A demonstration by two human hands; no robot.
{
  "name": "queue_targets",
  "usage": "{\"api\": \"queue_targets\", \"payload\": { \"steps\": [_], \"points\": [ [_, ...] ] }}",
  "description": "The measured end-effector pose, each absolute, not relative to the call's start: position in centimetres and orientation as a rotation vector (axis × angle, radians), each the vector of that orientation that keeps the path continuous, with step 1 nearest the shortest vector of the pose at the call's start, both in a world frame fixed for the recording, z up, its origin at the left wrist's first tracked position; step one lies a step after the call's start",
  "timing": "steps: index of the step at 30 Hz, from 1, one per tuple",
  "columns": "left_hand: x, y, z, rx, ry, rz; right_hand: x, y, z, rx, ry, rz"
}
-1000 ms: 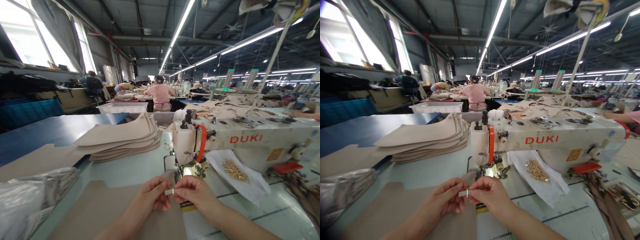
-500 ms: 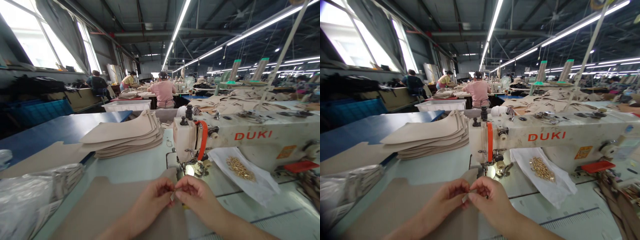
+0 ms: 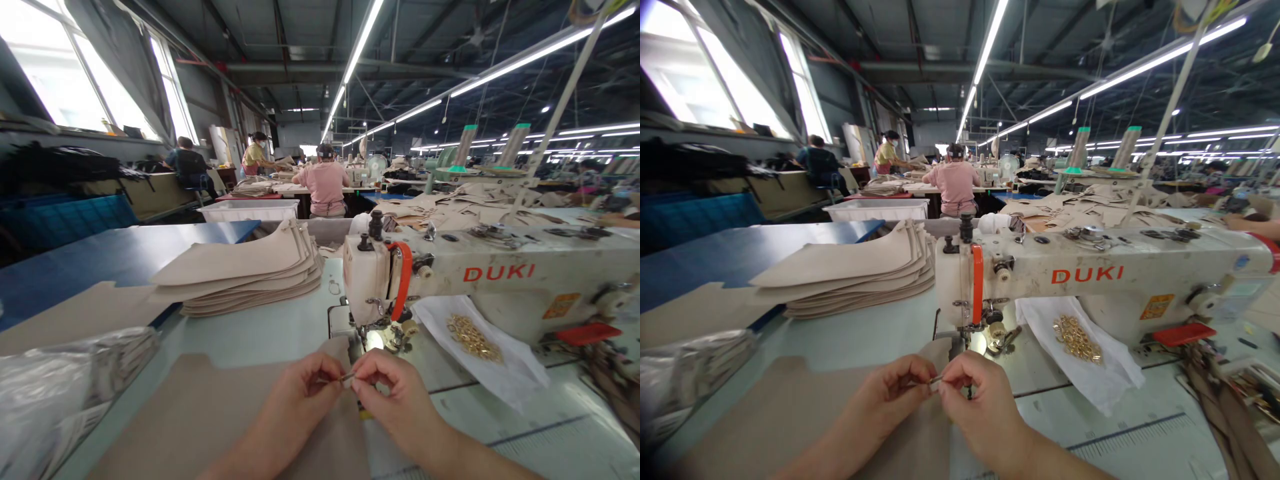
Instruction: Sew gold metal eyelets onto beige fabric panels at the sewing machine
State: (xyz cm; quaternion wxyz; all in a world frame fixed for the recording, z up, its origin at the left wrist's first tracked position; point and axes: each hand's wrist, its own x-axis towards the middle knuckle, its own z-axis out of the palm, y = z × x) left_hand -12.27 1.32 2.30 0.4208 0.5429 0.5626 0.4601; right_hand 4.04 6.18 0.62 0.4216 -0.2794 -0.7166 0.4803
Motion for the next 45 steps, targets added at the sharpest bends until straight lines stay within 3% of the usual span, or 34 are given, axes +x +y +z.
{"api": "queue_targets", "payload": {
  "steps": [7,14,30,40,45],
  "points": [
    [-12.1,1.6,2.2,1.088,1.286,1.271,3.3,6.2,0.1,-0.766,-1.589,1.398],
    [-11.9,1.9,2.1,1.007,1.241,1.299,3.6,6.1,0.3,-0.806,-1.666,1.281],
    [-11.7,0.7,1.6,1.475,1.537,1.336,3.9,5.9,0.2,-0.772,-1.683,1.374],
    [-12.0,0.5,2.2,1.668,1.604,1.224,4.1,6.0,1.1,-0.867,-1.929,1.085],
    [-12.9,0.9,2.0,1.885,1.813,1.119,4.3,6.6,0.9,-0.921,-1.832,1.211]
  ]
}}
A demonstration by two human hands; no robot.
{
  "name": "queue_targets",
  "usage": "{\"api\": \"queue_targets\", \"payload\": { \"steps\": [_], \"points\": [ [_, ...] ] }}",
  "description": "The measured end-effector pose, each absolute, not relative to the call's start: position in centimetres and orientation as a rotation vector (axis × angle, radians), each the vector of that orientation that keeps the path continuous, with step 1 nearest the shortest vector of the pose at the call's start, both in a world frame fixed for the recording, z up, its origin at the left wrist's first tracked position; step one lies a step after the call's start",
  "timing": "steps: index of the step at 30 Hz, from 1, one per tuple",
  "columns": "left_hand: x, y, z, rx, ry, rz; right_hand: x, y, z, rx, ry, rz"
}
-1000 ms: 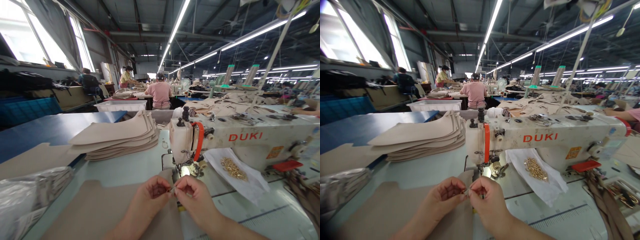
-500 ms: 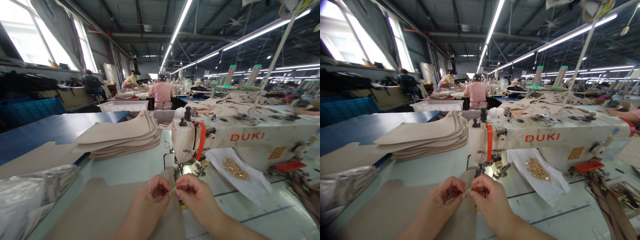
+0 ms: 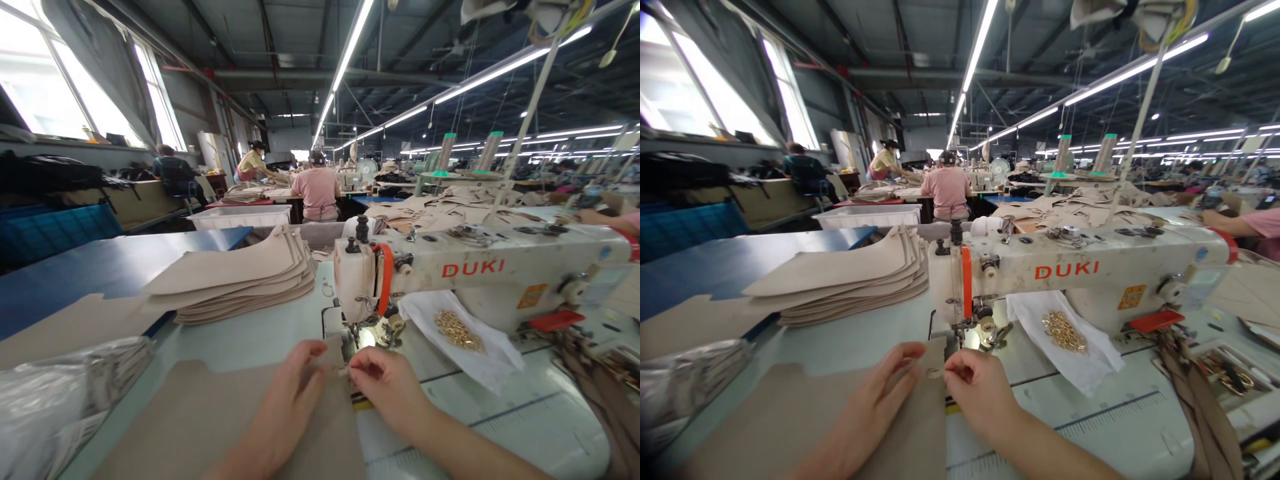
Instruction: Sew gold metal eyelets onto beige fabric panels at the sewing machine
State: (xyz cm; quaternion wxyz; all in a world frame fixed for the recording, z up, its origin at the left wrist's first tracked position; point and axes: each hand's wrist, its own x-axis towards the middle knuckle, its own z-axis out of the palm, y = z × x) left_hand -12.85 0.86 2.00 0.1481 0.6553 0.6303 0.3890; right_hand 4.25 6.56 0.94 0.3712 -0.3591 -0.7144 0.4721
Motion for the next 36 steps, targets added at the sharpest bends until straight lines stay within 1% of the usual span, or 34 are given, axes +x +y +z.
{"api": "queue_targets", "payload": {
  "steps": [2,5,12,15,22,29,36],
  "points": [
    [-13.0,1.1,1.5,2.062,1.937,1.016,4.4,6.9,0.9,-0.982,-1.789,1.26],
    [-12.8,1.3,0.7,2.285,2.0,0.8,4.3,7.4,1.1,-1.115,-1.788,1.309],
    [-11.6,0.1,0.6,2.333,2.094,0.603,3.0,8.4,2.3,-1.248,-1.863,1.392],
    [-11.5,-0.2,0.8,2.306,2.083,0.625,2.4,8.7,2.5,-1.307,-1.9,1.413],
    [-11.9,0.1,1.2,2.305,1.965,0.845,2.0,9.5,3.1,-1.377,-2.015,1.432],
    [-11.5,1.4,2.4,2.559,1.783,0.764,1.9,9.7,3.6,-1.356,-2.046,1.458],
    [-11.1,2.1,2.1,2.521,1.798,0.845,2.0,10.0,3.5,-1.365,-2.079,1.441]
  ]
}}
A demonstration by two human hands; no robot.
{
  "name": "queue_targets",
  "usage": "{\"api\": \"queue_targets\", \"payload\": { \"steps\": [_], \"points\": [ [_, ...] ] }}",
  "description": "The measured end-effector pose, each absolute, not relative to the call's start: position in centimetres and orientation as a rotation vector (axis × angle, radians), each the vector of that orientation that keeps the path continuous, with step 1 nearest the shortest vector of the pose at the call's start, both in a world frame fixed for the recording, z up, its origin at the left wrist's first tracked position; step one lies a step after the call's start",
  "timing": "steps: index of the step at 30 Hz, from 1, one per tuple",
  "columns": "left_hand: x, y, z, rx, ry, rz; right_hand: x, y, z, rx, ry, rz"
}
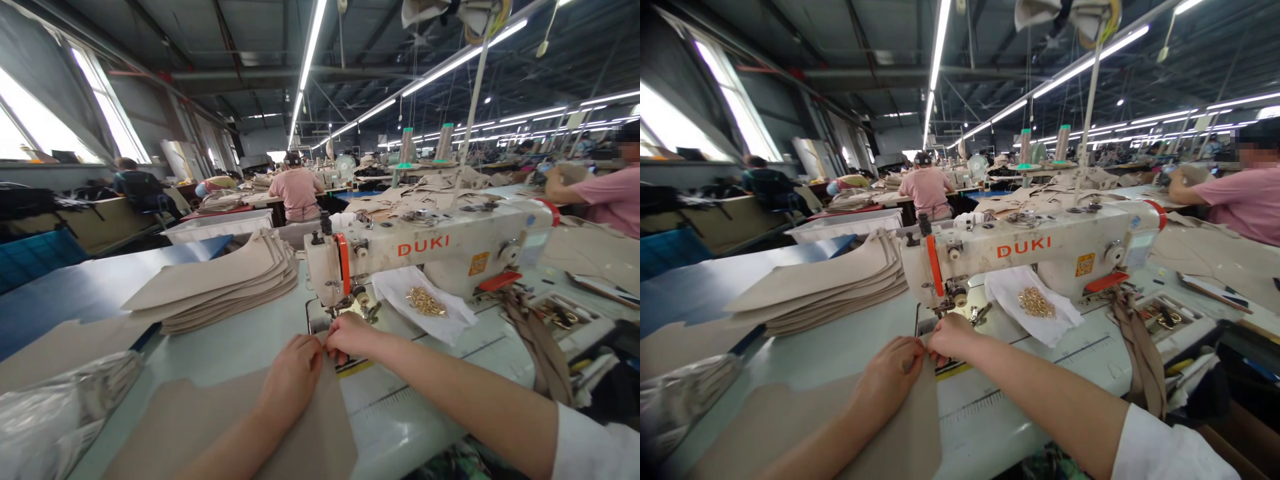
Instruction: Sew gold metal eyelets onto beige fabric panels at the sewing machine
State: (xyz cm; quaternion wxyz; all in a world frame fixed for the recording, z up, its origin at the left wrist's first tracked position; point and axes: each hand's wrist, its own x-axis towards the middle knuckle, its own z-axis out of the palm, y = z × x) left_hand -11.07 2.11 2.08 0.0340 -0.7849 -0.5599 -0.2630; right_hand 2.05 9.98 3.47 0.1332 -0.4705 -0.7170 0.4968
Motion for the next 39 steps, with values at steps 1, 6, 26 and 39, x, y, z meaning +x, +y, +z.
{"api": "queue_targets", "payload": {
  "steps": [1,6,26,39],
  "points": [
    [-11.0,2.2,2.1,-2.415,-1.733,-0.815,2.0,10.0,3.4,-1.362,-2.089,1.433],
    [-11.2,2.3,2.1,-2.414,-1.764,-0.816,2.2,9.8,3.2,-1.319,-2.17,1.323],
    [-11.5,2.3,1.9,-2.455,-1.705,-0.825,9.3,5.4,2.6,-0.205,-2.834,-0.147],
    [-11.7,2.4,1.2,-2.452,-1.652,-0.854,7.1,6.3,0.5,-0.244,-2.761,0.004]
  ]
}}
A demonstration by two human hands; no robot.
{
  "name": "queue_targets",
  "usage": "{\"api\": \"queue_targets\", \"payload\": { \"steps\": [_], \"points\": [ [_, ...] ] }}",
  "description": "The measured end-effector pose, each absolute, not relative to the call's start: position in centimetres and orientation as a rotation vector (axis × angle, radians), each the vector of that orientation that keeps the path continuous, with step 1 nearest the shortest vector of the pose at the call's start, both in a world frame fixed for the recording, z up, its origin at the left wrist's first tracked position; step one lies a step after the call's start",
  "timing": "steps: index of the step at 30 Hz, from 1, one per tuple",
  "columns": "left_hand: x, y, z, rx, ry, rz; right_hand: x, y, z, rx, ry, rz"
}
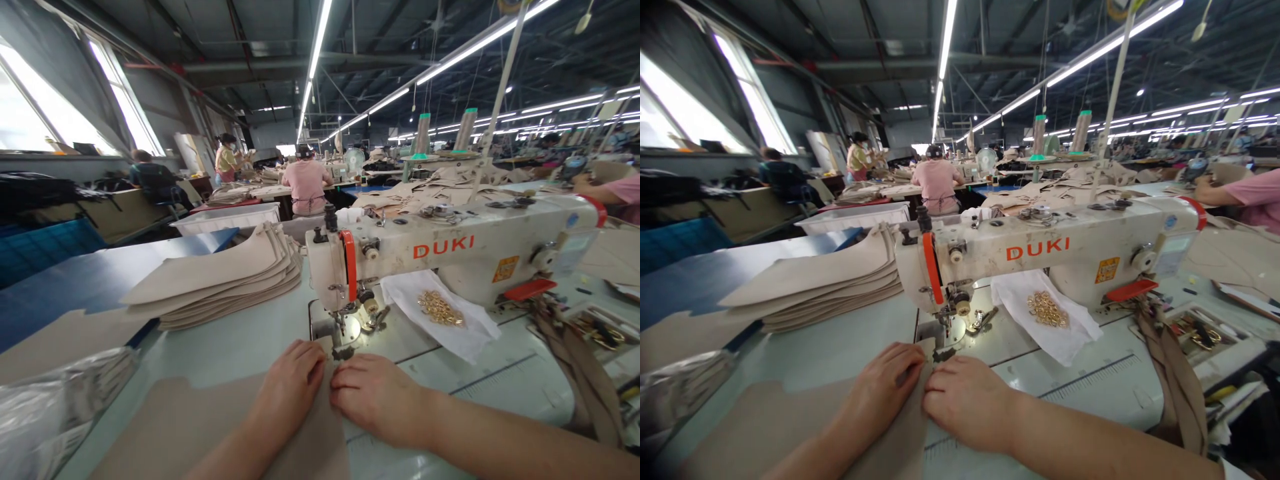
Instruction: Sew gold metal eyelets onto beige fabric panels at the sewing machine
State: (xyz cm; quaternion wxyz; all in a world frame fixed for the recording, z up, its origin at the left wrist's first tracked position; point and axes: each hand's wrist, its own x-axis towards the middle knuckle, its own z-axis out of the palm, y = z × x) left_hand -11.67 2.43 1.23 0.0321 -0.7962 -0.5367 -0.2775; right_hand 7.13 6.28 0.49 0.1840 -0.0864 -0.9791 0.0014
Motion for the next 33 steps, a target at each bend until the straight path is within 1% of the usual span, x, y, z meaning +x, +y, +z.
{"api": "queue_targets", "payload": {
  "steps": [15,22,29,33],
  "points": [
    [-11.62,3.0,0.74,-2.456,-1.611,-0.867,7.26,6.07,0.93,-0.285,-2.737,0.127],
    [-11.61,2.98,0.8,-2.452,-1.597,-0.874,6.96,6.01,1.08,-0.345,-2.733,0.096],
    [-11.71,3.0,0.53,-2.434,-1.561,-0.887,6.8,5.96,0.95,-0.342,-2.784,-0.017],
    [-11.66,2.95,0.57,-2.419,-1.544,-0.89,6.85,5.96,0.71,-0.359,-2.766,0.005]
  ]
}}
